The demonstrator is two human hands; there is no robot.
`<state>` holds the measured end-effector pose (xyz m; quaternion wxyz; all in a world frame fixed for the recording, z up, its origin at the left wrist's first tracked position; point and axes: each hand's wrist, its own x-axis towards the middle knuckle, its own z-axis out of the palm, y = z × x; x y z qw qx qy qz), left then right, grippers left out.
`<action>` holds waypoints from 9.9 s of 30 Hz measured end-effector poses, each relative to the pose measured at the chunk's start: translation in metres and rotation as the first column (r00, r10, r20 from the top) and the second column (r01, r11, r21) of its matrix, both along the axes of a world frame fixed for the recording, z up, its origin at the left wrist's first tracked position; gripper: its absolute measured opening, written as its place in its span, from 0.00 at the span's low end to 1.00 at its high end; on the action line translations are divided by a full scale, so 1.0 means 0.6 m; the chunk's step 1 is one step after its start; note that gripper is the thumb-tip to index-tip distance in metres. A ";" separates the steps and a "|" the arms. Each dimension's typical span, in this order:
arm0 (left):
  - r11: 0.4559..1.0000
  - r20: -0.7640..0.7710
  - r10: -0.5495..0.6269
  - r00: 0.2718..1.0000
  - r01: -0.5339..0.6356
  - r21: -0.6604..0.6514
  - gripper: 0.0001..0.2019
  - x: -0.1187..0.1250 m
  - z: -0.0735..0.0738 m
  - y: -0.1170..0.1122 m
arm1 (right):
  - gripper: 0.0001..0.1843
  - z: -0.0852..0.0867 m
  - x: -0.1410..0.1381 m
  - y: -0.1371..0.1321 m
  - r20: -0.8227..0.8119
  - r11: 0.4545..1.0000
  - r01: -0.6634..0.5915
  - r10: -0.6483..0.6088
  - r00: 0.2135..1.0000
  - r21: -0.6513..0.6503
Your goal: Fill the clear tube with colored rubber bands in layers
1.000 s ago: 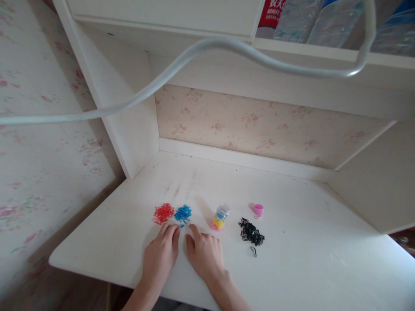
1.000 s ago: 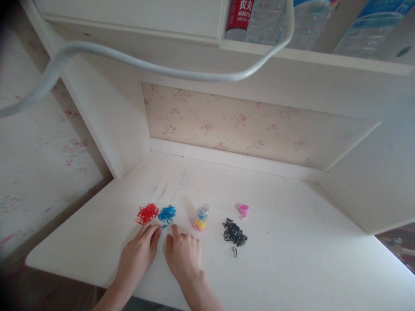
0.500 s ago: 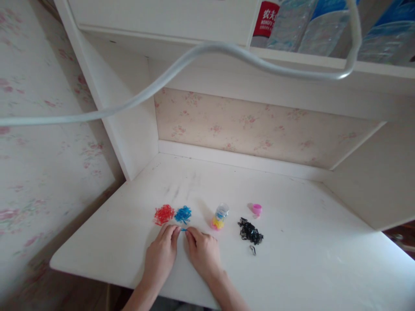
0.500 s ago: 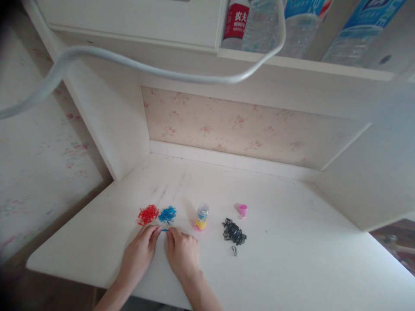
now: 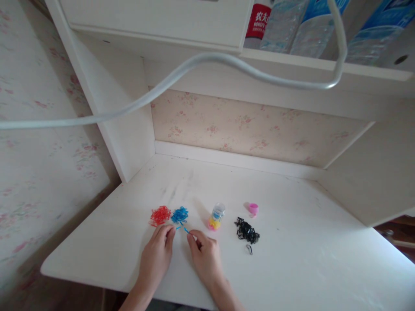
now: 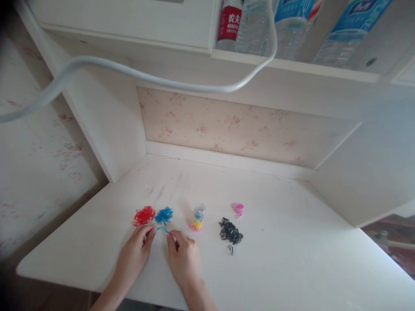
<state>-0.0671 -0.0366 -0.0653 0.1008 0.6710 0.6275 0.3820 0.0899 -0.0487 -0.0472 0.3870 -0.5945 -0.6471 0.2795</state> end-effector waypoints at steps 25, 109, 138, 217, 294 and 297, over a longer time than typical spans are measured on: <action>0.999 0.123 -0.030 0.992 0.026 0.040 0.13 -0.006 -0.019 0.003 | 0.15 0.134 0.165 0.063 0.565 0.870 -0.011 -0.310 0.764 0.493; 0.975 0.591 0.021 0.807 0.113 -0.189 0.22 -0.006 0.003 -0.014 | 0.15 0.038 -0.045 0.049 0.645 0.992 0.020 0.064 0.761 -0.122; 0.977 -0.270 -0.070 0.960 0.012 -0.212 0.13 0.029 0.021 0.025 | 0.20 0.087 0.042 0.000 0.145 0.964 0.157 -0.191 0.971 0.216; 0.968 0.182 -0.220 0.958 0.237 -0.079 0.17 0.103 0.137 0.030 | 0.24 -0.004 0.169 -0.043 -0.144 0.994 0.071 -0.082 0.986 -0.082; 0.979 -0.560 0.067 0.826 -0.163 -0.124 0.14 0.015 0.039 0.043 | 0.16 0.148 0.144 0.051 0.101 0.955 0.217 -0.241 0.965 0.203; 0.985 -0.495 0.045 0.868 -0.122 -0.124 0.14 0.015 0.040 0.042 | 0.18 0.146 0.150 0.043 0.021 0.957 0.243 -0.249 0.968 0.161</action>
